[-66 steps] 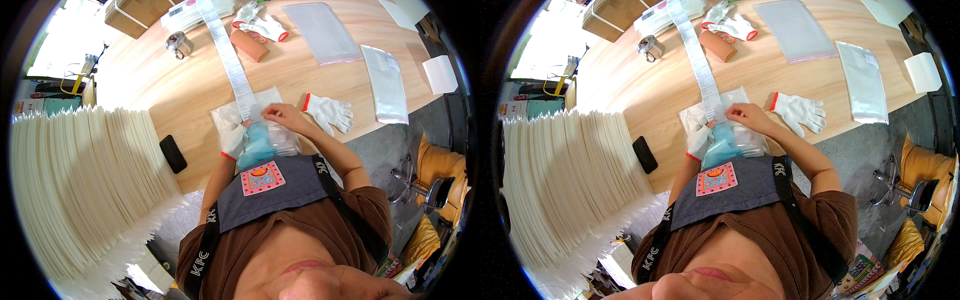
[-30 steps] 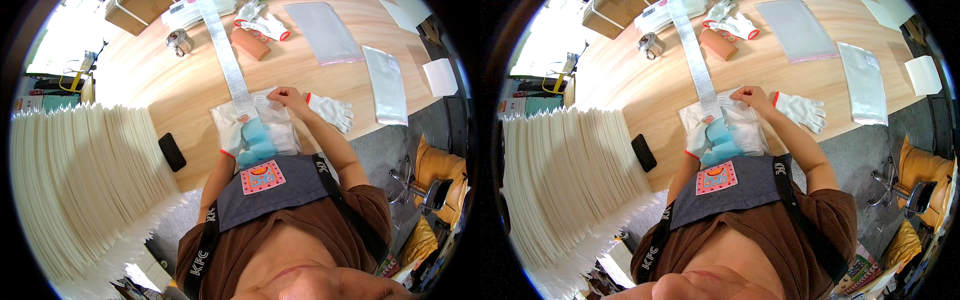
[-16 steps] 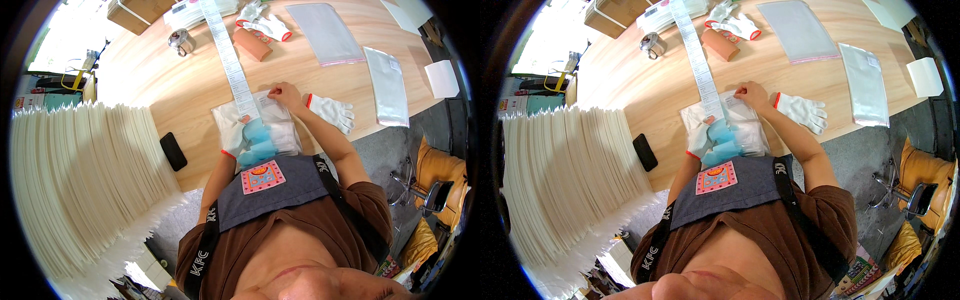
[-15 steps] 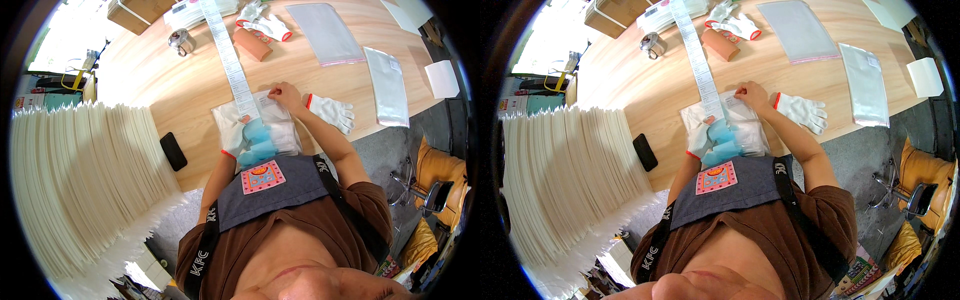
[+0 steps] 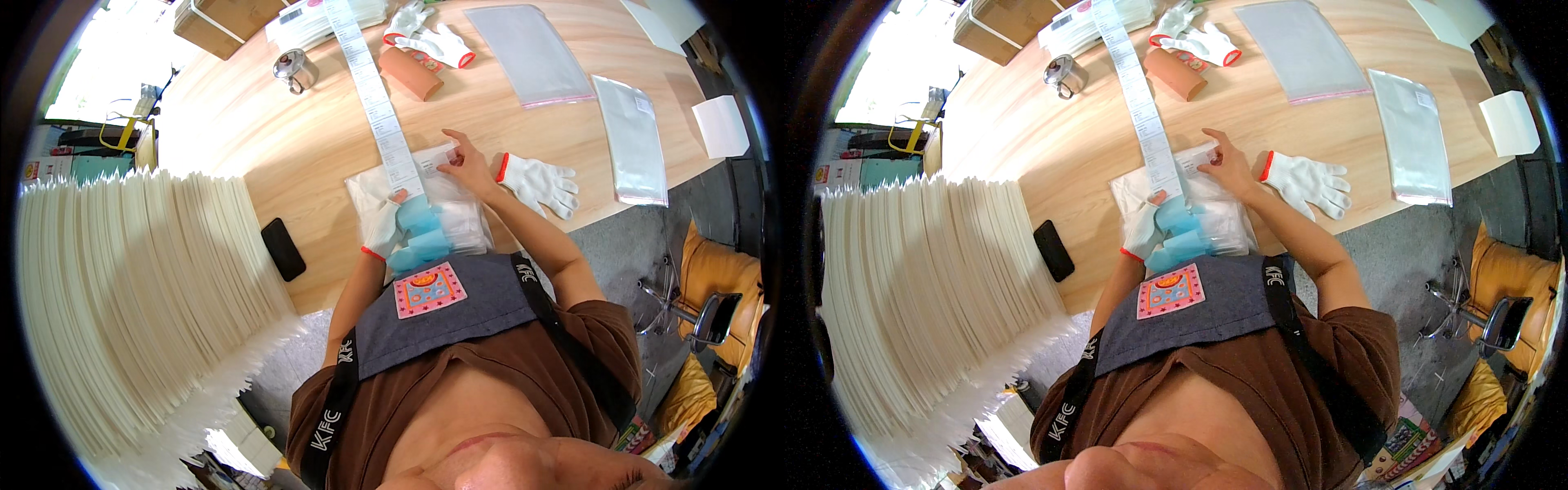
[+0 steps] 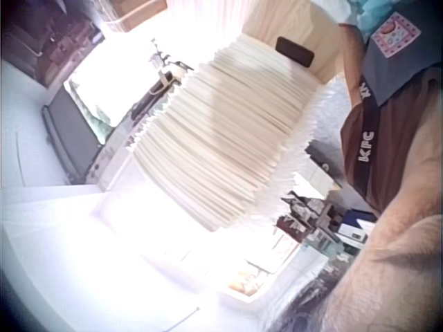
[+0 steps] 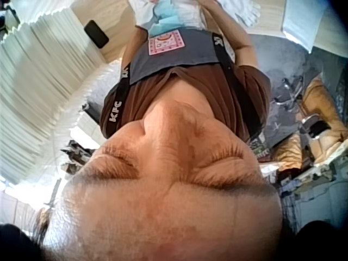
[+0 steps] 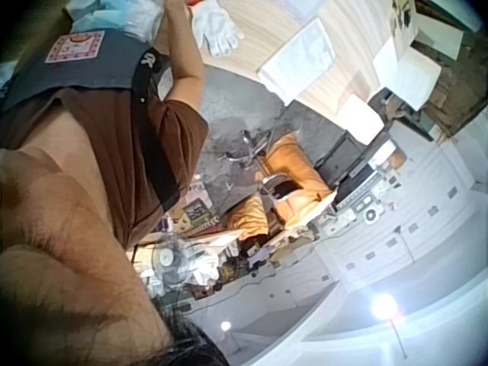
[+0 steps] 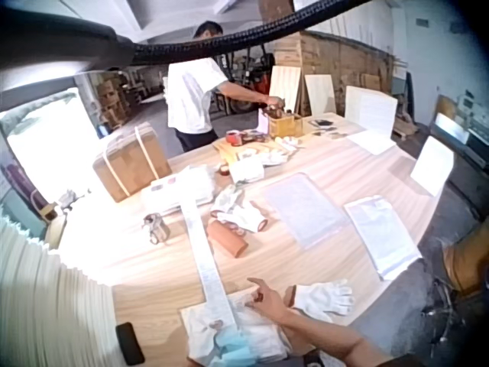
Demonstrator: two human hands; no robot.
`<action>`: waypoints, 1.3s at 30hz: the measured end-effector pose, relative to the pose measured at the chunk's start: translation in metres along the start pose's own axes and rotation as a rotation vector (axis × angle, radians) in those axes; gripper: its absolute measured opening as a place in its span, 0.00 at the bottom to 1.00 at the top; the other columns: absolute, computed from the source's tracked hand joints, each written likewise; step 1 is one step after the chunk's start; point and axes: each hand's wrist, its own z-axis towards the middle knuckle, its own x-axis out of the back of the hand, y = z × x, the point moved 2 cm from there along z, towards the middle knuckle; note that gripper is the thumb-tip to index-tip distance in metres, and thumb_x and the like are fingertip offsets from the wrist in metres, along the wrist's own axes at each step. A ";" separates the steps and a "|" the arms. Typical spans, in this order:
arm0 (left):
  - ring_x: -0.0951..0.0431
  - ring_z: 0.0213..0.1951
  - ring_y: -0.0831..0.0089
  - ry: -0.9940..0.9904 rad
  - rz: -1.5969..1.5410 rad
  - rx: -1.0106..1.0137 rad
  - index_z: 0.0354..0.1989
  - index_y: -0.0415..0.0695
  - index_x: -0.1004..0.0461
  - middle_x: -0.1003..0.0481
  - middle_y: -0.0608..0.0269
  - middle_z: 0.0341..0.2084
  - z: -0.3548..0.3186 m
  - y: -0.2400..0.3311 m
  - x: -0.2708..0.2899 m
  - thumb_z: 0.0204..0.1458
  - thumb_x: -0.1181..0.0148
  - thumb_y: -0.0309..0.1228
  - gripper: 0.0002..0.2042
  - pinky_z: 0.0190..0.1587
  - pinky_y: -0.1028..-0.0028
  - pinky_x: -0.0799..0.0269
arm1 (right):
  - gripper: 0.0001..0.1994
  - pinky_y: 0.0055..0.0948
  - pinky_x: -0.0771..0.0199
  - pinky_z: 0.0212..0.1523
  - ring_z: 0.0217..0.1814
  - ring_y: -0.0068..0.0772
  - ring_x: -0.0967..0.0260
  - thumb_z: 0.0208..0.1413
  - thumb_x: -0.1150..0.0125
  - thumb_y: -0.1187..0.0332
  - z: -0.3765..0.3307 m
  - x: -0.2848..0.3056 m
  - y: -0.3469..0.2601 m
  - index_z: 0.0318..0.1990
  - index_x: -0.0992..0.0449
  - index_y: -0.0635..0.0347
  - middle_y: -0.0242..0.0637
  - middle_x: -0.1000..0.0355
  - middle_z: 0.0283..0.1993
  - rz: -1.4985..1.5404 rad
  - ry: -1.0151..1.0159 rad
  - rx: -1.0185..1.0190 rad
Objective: The person wraps a long printed label around a stack of white items, secures it with blue tape, and places the wrapped bundle into a clear plastic bag. The person then seals the bag and sets it aside.
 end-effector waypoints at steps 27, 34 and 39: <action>0.23 0.41 0.65 -0.088 -0.124 -0.190 0.51 0.37 0.33 0.25 0.55 0.40 -0.049 0.051 -0.038 0.57 0.47 0.32 0.16 0.45 0.67 0.26 | 0.07 0.32 0.30 0.43 0.44 0.33 0.28 0.53 0.42 0.65 -0.065 0.020 -0.043 0.34 0.20 0.54 0.34 0.24 0.40 -0.207 -0.637 0.468; 0.26 0.44 0.72 -0.014 0.161 -0.393 0.51 0.36 0.33 0.26 0.61 0.42 0.007 0.001 0.004 0.52 0.42 0.23 0.18 0.44 0.75 0.29 | 0.08 0.31 0.30 0.40 0.39 0.32 0.29 0.52 0.41 0.63 -0.047 0.015 -0.042 0.37 0.22 0.54 0.33 0.26 0.32 -0.242 -0.572 0.116; 0.26 0.44 0.72 -0.083 0.198 -0.272 0.52 0.35 0.33 0.26 0.61 0.44 0.005 -0.001 0.006 0.53 0.42 0.24 0.18 0.46 0.75 0.30 | 0.12 0.29 0.29 0.37 0.33 0.34 0.29 0.50 0.38 0.66 -0.033 -0.018 -0.045 0.41 0.23 0.59 0.37 0.27 0.30 -0.002 -0.141 0.256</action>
